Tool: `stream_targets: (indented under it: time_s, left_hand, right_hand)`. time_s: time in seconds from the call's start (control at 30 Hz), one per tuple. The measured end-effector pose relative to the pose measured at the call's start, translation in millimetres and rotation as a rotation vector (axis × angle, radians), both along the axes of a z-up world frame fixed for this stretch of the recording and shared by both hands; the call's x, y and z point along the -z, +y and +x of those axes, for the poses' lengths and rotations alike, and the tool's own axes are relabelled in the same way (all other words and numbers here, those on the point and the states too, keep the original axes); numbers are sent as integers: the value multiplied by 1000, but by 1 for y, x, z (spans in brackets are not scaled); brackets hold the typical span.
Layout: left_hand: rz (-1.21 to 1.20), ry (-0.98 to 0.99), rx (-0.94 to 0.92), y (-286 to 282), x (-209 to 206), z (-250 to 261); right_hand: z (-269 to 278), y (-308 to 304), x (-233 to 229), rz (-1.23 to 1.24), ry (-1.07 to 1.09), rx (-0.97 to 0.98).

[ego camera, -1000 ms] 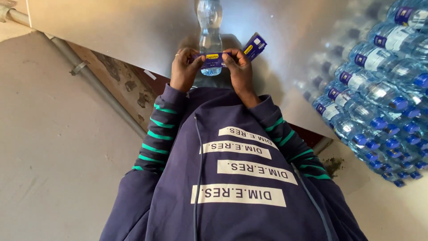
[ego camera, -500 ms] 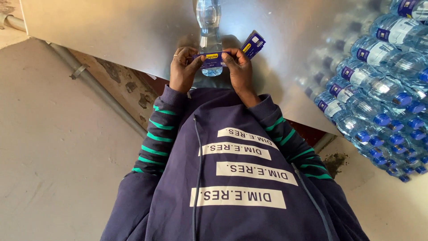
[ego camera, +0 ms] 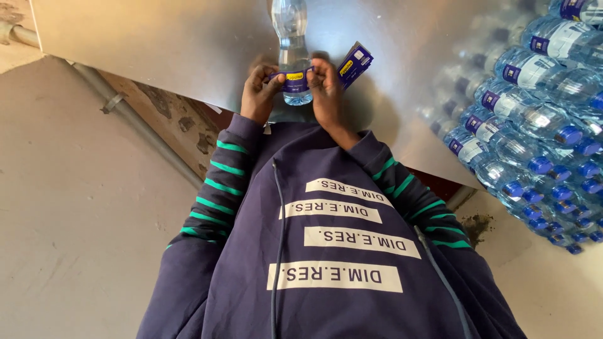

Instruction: Manually applying adhesive labels to plastic water bottles on a production table.

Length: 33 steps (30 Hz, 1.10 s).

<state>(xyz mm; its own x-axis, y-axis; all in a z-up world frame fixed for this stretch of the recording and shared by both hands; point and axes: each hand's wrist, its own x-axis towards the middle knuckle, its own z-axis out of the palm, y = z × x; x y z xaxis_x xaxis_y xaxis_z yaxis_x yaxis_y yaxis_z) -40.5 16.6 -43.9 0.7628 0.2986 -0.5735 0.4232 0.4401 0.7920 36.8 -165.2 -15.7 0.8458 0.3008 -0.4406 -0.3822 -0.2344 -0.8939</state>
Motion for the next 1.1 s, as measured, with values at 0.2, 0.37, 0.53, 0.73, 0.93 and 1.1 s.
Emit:
stream_targets:
  time_s: [0.2,0.37,0.53,0.73,0.93,1.1]
  left_hand:
    - [-228,124,-41,5,-26,5]
    - [-335,95,-69,5,-27,3]
    - [-374,116,-103,4,-21,1]
    - [-247,112,-173,-2,-22,19]
    - [-354,-124,-46,-8,-76,54]
    - [-229,-39,302,-22,-78,70]
  right_hand:
    - [12,16,-4,-89,35,21]
    - [28,28,-38,-28,278,60]
    - [38,29,-36,-57,302,-58]
    - [35,33,-32,308,644,108]
    - [40,22,-40,814,995,272]
    - [43,3,-39,750,904,390]
